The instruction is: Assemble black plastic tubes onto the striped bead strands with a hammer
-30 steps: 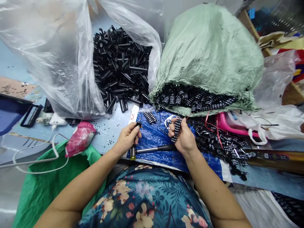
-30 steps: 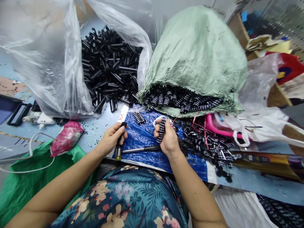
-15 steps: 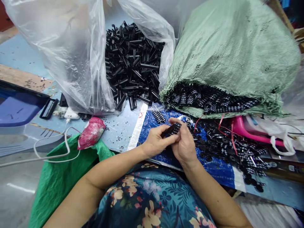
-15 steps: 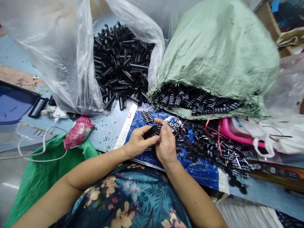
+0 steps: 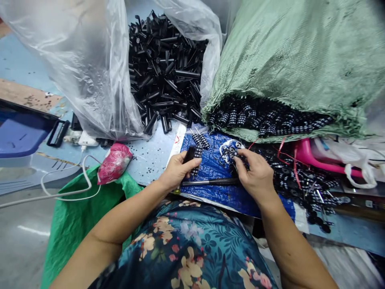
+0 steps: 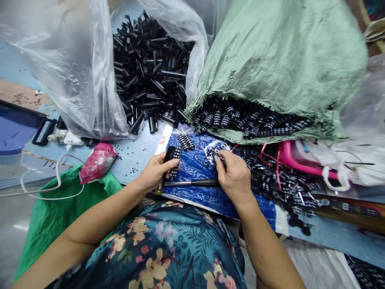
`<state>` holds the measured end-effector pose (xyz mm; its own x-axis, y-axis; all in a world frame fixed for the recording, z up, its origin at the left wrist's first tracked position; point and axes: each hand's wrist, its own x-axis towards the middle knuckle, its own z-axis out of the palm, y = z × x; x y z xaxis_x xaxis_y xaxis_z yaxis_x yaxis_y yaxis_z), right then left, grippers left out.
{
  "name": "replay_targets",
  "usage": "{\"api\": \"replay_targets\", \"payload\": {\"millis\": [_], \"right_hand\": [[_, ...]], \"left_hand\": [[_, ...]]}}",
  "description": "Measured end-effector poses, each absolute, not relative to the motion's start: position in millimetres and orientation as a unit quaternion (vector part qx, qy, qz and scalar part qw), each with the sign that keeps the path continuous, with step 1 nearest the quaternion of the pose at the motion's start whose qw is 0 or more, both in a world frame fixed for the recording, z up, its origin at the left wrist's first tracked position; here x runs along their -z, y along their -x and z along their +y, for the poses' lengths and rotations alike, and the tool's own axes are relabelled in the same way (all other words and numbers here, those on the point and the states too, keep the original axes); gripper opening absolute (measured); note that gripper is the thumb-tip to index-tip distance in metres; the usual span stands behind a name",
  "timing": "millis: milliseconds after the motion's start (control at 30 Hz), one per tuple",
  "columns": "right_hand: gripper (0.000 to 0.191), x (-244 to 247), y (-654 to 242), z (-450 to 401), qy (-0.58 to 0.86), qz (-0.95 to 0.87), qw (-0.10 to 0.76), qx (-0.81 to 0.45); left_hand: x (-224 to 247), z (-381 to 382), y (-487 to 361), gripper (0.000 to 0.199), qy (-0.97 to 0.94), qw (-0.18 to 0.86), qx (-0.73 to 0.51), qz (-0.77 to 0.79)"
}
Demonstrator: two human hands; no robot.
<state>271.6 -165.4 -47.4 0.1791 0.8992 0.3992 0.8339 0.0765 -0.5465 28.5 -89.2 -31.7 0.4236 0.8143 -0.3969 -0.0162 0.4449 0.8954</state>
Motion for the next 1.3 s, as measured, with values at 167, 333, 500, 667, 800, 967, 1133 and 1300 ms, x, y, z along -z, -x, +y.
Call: {"api": "replay_targets", "payload": {"millis": [167,333,500,667,800,967,1133,1300], "right_hand": [[0.019,50.8,-281.1,-148.4,0.666,-0.701,0.255,0.011],[0.020,52.1,-288.7,-129.5,0.666,-0.737,0.102,0.058],[0.029,52.2,-297.0,-120.8,0.658,-0.741,0.130,0.017],[0.021,42.2,-275.4,-144.5,0.661,-0.592,0.423,-0.183],[0.025,36.3,-233.1,-166.2,0.598,-0.333,0.582,-0.440],[0.029,22.2,-205.4,-166.5,0.511,-0.239,0.624,-0.541],[0.026,14.1,-201.4,-161.6,0.482,-0.212,0.649,-0.549],[0.031,17.7,-194.6,-161.9,0.479,-0.175,0.645,-0.570]], "left_hand": [[19.8,-120.8,-10.1,0.039,-0.468,0.782,-0.175,0.371],[11.8,-135.0,10.0,0.040,-0.490,0.828,-0.053,0.267],[8.5,-139.4,22.6,0.029,-0.535,0.826,0.042,0.174],[9.6,-140.7,25.2,0.027,-0.568,0.807,0.063,0.149],[12.0,-131.2,10.8,0.031,-0.530,0.804,-0.069,0.259],[3.0,-114.6,-14.0,0.038,-0.486,0.802,-0.159,0.308],[-5.5,-112.5,-23.2,0.040,-0.497,0.798,-0.151,0.305],[-3.5,-114.3,-25.9,0.041,-0.494,0.799,-0.140,0.313]]}}
